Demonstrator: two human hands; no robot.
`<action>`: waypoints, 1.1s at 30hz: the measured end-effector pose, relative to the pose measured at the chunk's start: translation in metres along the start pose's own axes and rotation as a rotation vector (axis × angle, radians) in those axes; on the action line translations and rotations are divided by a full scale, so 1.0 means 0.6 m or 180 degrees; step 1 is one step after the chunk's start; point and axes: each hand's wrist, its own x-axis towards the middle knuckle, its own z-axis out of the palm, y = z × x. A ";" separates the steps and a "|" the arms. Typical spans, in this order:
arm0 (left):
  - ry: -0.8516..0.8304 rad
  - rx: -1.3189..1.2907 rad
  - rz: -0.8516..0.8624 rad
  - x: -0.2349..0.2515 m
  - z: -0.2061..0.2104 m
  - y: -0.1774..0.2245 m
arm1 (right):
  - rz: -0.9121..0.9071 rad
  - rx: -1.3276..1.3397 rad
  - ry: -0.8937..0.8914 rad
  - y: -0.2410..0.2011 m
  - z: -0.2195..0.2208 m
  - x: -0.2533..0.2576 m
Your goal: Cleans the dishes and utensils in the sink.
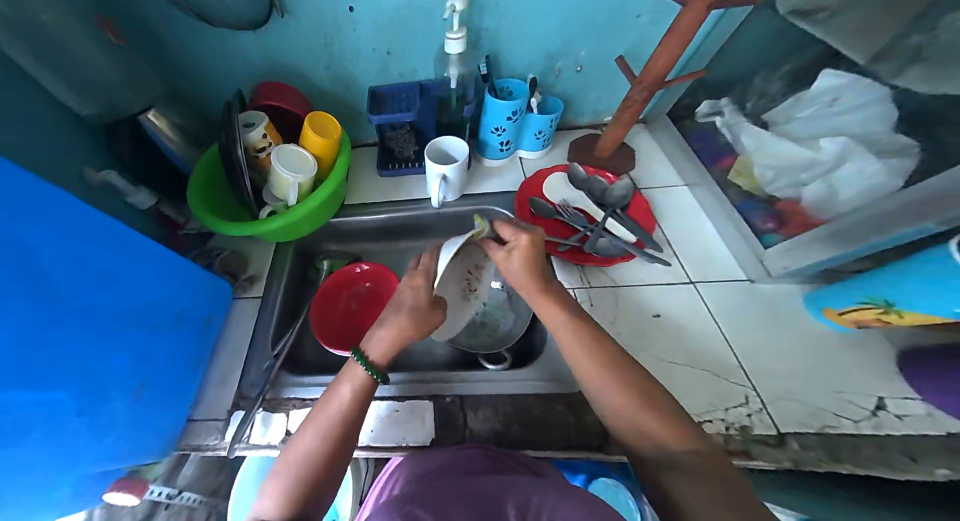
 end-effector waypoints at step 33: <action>0.0927 -0.1454 -0.1008 0.028 0.098 -0.066 | 0.1682 -0.0876 -0.2602 0.006 0.041 -0.064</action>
